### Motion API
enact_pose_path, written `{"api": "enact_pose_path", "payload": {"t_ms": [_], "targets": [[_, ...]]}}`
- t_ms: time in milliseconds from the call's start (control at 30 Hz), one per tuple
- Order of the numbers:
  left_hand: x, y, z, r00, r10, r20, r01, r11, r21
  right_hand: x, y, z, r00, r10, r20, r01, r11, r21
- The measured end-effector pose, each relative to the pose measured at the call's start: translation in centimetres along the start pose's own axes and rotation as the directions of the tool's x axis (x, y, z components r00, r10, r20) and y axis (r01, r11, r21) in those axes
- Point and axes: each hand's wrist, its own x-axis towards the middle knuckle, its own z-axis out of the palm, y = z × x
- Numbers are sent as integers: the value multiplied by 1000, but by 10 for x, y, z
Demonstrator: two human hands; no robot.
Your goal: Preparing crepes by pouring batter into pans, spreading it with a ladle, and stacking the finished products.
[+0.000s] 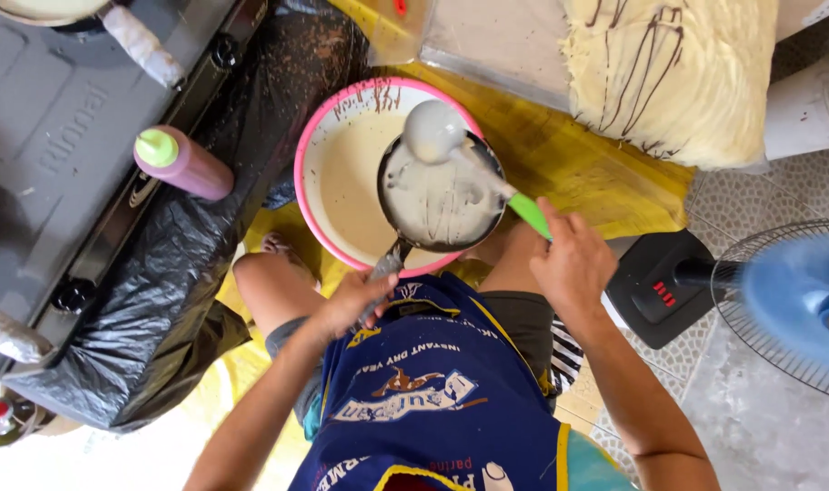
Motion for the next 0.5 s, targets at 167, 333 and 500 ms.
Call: {"api": "enact_pose_path", "payload": {"t_ms": [167, 333, 500], "targets": [[31, -66, 16, 982, 153, 109, -118, 955, -272, 12, 0, -26, 858, -277, -433, 140, 936, -322], [37, -69, 47, 960, 258, 109, -198, 901, -386, 17, -12, -45, 808, -362, -465, 201, 911, -360], [1, 1, 54, 964, 263, 19, -256, 949, -186, 5, -22, -56, 800, -382, -463, 274, 919, -284]]}}
